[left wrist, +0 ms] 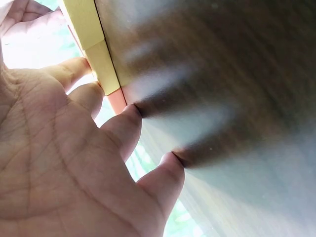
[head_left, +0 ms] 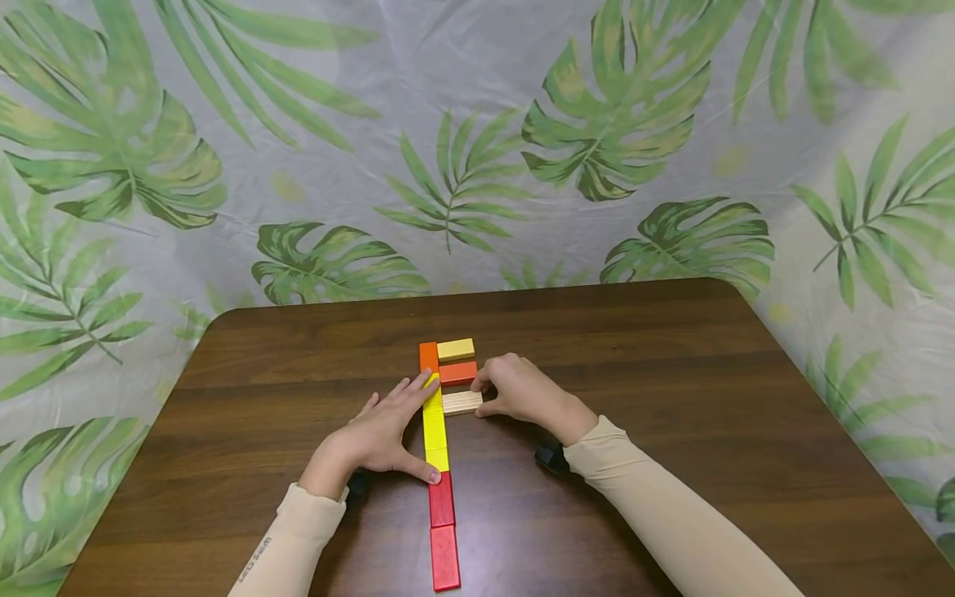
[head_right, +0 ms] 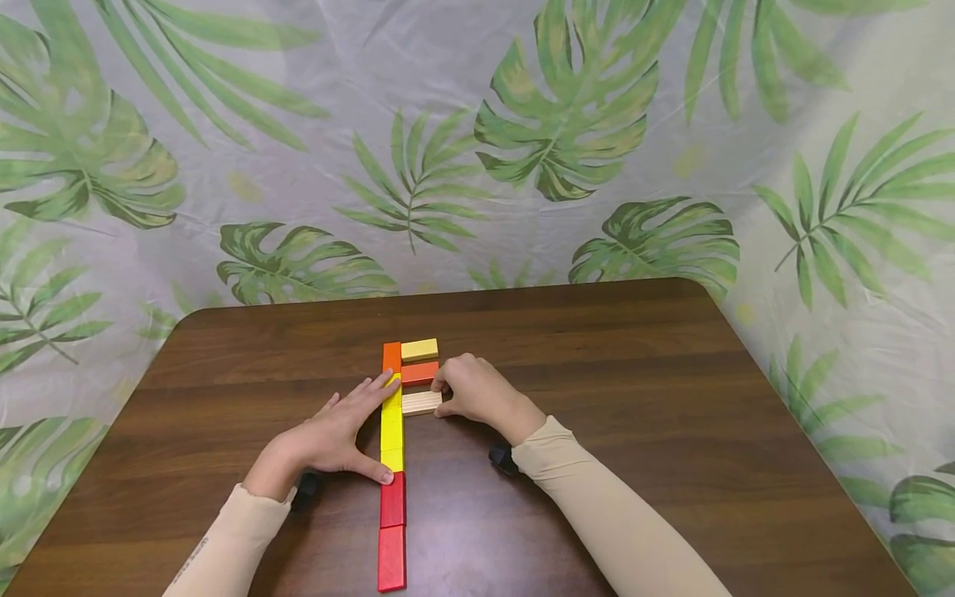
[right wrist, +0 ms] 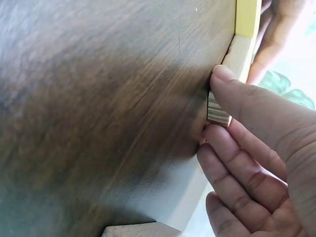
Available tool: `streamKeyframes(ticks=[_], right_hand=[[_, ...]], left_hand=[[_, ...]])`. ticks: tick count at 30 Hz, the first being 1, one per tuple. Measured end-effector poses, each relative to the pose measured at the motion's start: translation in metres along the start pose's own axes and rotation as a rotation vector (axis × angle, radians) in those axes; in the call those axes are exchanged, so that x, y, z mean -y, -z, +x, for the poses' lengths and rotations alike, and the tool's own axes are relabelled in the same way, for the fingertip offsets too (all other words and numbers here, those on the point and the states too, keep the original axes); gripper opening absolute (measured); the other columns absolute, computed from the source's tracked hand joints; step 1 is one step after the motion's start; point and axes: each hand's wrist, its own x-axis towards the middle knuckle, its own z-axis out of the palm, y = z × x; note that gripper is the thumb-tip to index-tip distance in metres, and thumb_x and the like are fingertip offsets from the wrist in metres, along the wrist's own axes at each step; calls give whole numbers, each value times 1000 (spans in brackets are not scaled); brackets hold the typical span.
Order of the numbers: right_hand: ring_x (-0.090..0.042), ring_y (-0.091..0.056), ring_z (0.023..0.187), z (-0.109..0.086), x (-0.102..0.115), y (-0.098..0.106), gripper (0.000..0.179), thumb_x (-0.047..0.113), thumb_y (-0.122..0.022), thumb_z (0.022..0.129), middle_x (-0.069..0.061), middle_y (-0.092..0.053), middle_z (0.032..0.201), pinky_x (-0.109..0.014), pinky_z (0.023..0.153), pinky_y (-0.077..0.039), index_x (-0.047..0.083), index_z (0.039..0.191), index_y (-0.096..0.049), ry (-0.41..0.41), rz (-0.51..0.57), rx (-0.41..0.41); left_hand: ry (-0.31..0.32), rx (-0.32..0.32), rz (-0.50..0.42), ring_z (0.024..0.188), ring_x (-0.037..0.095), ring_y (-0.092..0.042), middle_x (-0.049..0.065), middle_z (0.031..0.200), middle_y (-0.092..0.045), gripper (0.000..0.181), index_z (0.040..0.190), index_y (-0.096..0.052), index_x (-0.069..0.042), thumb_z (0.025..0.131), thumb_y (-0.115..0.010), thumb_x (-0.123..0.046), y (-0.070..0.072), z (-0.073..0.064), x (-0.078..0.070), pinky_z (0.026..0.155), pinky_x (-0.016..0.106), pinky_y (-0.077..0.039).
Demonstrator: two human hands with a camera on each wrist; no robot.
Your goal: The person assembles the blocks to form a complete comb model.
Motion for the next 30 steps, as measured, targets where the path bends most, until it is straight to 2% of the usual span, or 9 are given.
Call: streamKeyframes(ticks=[10,19,25,30], right_hand=[[-15,-69,89,-1,0,2,26,20,-95,83,-2,-81,103,-36,87,-62,9,104,-83,16,-9,5],[-20,-73,100,-3,-2,3,33,23,-95,83,-5,-81,112,-39,95,-62,9,110,-83,14,-6,5],[-21,-72,103,-4,-8,8,42,30,-95,84,-5,-80,114,-40,98,-61,9,117,-82,-13,15,39],[-20,-73,106,-4,-17,15,44,34,-94,85,-3,-81,114,-38,99,-61,8,119,-82,-4,58,77]], left_hand=[[7,2,0,169,39,-14,2,184,-10,134,173,-23,-20,70,-97,-60,0,0,-1,128,78,-9],[10,2,0,169,38,-13,0,184,-10,134,174,-22,-21,70,-97,-61,0,1,-1,128,78,-8],[9,3,-5,169,38,-12,0,184,-9,135,174,-21,-22,70,-97,-61,-1,1,0,129,78,-8],[16,8,-5,169,38,-12,0,184,-9,135,174,-21,-22,70,-97,-60,-1,2,1,129,77,-7]])
